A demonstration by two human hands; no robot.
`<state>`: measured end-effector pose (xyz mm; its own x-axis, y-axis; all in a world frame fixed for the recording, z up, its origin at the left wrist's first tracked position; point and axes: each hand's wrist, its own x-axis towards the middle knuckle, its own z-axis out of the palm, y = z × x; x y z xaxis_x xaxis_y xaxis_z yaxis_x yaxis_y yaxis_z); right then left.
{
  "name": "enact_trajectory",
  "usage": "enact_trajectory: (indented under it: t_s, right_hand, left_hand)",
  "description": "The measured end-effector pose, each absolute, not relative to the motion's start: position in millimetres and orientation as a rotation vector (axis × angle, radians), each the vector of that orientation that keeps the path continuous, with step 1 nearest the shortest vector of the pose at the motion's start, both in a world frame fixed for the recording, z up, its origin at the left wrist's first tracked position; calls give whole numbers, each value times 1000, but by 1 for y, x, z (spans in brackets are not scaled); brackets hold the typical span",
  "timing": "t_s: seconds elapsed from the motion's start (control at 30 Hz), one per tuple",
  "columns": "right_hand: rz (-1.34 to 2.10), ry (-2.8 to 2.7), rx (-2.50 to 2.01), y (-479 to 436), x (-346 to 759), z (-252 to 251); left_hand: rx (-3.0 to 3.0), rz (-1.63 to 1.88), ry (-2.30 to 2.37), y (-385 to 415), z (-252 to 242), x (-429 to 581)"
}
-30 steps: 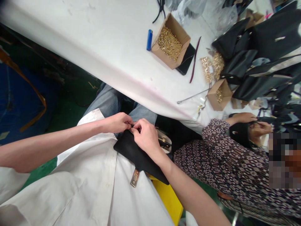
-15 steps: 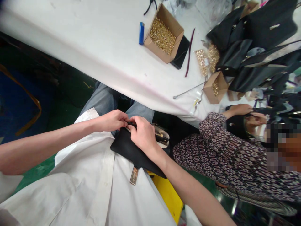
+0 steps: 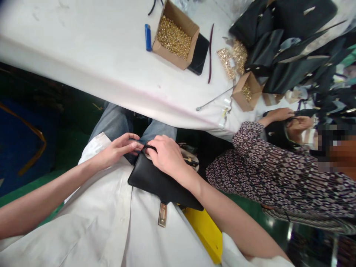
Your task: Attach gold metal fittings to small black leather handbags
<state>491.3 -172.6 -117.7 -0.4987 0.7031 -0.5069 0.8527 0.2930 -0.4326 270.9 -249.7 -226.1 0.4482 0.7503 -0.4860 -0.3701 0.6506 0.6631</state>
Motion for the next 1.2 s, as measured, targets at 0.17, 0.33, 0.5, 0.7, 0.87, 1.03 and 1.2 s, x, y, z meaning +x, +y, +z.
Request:
enact_trajectory:
  t_s: [0.17, 0.33, 0.5, 0.7, 0.87, 1.03, 1.2]
  right_hand:
    - [-1161, 2352, 1264, -161, 496, -114]
    - [-1164, 2283, 1499, -165, 501, -121]
    - [-992, 2422, 1579, -178, 508, -131]
    - [-962, 2542, 1549, -194, 513, -128]
    - [-893, 2634, 1562, -200, 510, -102]
    - [-701, 2780, 1506, -200, 506, -78]
    - [-713, 2779, 1528, -198, 509, -79]
  left_hand:
    - [574, 625, 812, -265, -238, 259]
    - [668, 516, 726, -261, -246, 258]
    - [553, 441, 729, -260, -248, 249]
    - [618, 422, 782, -264, -258, 248]
    - [879, 339, 758, -250, -250, 262]
    - [1047, 368, 778, -228, -220, 290]
    - [1138, 549, 962, -224, -219, 312]
